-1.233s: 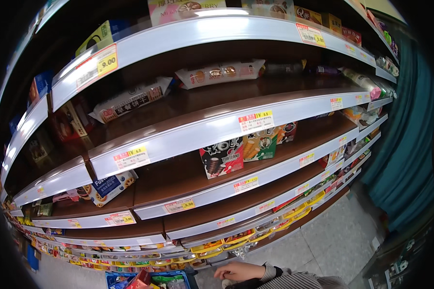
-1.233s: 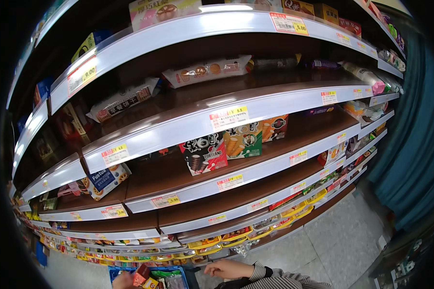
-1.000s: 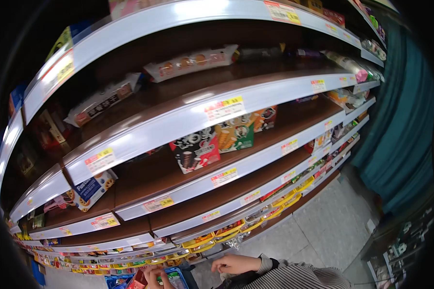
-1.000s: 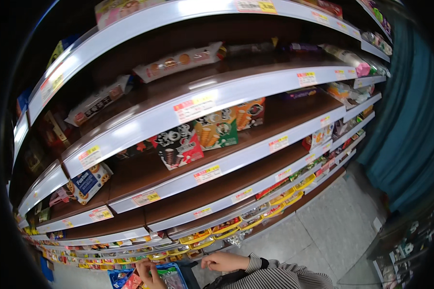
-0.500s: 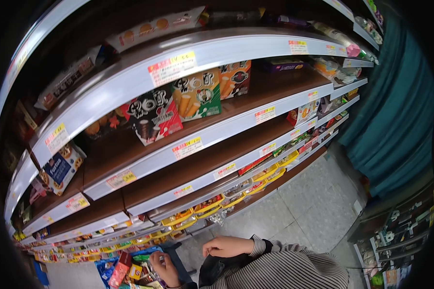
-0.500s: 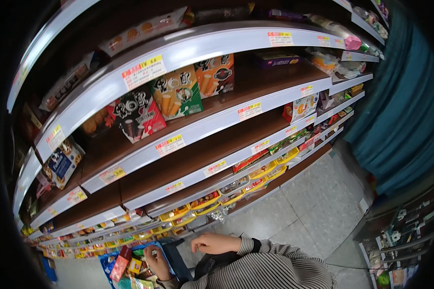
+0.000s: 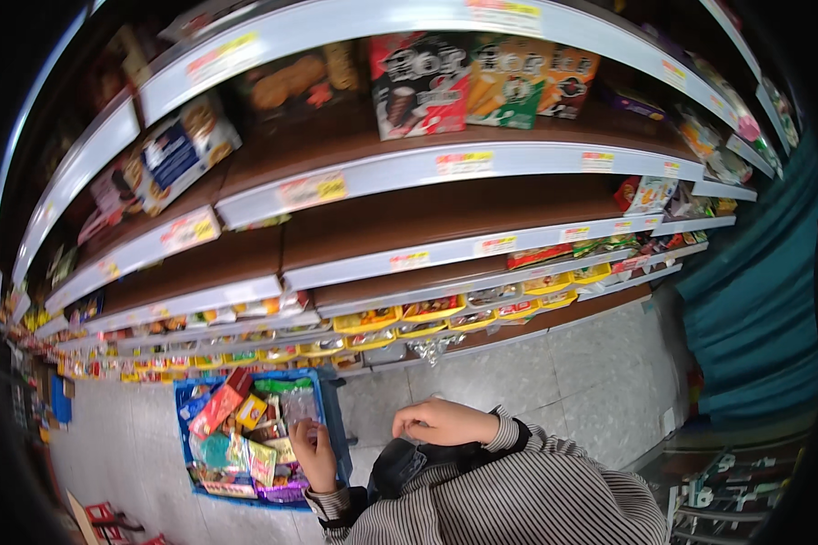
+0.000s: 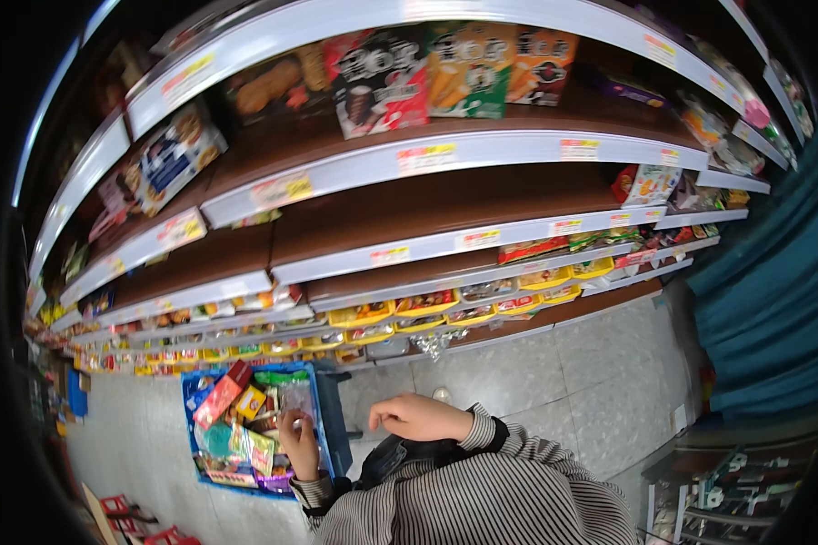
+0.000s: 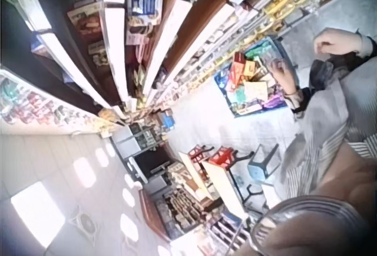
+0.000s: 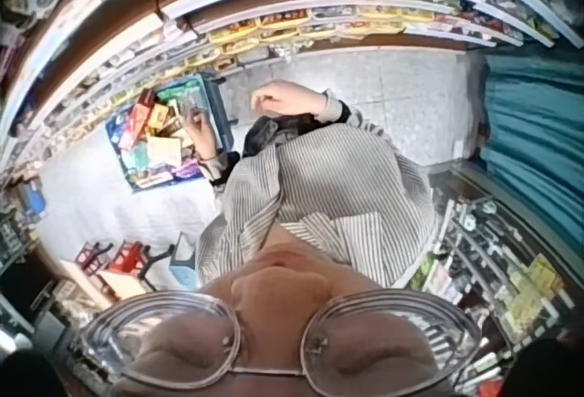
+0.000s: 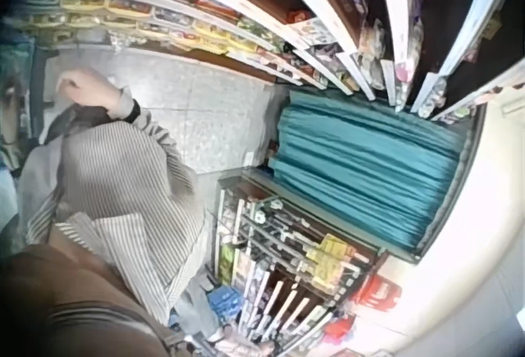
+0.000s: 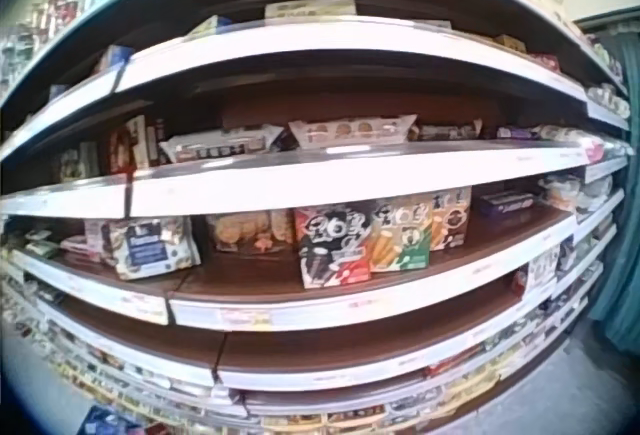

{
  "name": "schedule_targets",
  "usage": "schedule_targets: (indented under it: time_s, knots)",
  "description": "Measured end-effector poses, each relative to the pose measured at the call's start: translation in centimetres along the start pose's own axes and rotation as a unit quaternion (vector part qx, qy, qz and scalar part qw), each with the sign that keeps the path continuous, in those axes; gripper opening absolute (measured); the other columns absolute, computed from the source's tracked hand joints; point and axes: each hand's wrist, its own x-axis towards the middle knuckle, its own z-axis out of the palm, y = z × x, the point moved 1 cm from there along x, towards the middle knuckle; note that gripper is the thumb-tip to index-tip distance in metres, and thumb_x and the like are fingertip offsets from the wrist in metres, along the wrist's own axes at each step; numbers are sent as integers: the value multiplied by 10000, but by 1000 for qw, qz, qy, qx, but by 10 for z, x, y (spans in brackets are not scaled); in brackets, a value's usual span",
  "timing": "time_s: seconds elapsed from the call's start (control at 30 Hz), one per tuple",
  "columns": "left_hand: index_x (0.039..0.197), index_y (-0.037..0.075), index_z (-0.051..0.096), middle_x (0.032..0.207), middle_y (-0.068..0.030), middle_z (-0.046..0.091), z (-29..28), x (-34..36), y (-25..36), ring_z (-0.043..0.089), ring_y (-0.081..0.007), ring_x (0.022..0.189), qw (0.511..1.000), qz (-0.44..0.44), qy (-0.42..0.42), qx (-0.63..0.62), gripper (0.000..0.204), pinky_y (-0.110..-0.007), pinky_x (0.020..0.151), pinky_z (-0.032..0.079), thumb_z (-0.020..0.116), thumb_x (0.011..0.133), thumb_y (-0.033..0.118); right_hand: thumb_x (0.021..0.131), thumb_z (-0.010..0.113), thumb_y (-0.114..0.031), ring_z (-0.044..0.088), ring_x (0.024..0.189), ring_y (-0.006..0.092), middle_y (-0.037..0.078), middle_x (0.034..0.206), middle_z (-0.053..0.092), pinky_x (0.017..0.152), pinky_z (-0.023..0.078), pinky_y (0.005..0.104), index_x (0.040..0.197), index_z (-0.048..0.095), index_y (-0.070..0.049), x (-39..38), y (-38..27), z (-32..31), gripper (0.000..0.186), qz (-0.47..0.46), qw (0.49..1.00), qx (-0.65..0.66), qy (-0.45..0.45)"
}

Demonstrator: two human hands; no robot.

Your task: Pick various snack and packaged items from supermarket shelves and place them into a shopping basket.

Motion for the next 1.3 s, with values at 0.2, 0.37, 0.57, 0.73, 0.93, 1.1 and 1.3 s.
schedule_targets:
  time_s: [0.2,0.37,0.57,0.73,0.93,1.1,1.3]
  knots:
    - [773,-7,554,793,-88,528,-72,-33,-61,526,-190,757,996,-43,32,70,53,-296,698,432,577,776,41,854,469,-65,618,778,244,134,883,649,706,472,339,970,577,4,38,-16,68,172,-1,998,33,-58]
    - [874,-8,554,877,-183,560,-118,-76,-170,539,-340,859,991,-118,32,61,170,-404,788,426,601,743,91,874,477,-79,604,756,234,126,900,644,702,470,335,989,577,8,52,-19,138,176,-33,993,54,-95]
    - [987,-17,516,938,-202,550,-116,-86,-245,525,-386,917,985,-99,33,137,339,-425,837,417,643,716,143,876,501,-81,595,742,226,109,876,631,698,464,327,1008,584,-1,56,-37,171,176,-4,994,45,-98]
    - [1002,81,546,880,-75,524,-77,-48,-299,498,-233,814,904,-349,0,-247,357,-375,733,426,681,736,277,860,520,-72,591,722,217,94,802,611,688,457,316,1008,586,-13,50,-40,181,173,24,997,27,-61]
    - [961,207,528,832,26,493,-58,1,-294,441,-139,748,720,-578,37,-383,377,-320,610,357,732,713,406,858,527,-77,586,700,205,88,778,601,666,449,307,1011,580,-18,41,-36,171,172,18,1000,15,-10]
    - [945,192,574,815,-8,583,-78,1,-320,477,-131,652,722,-543,33,-427,291,-284,535,376,727,741,333,826,491,-14,621,796,178,72,824,632,729,474,284,1045,589,-29,48,-40,161,240,44,999,-5,-27]
    - [1102,-15,532,1020,-127,637,-101,-35,-236,643,-268,910,706,-437,-19,-557,306,-377,792,544,576,810,64,834,509,-19,619,776,179,71,807,632,734,480,293,1028,596,-21,56,-34,146,213,36,999,4,-8]
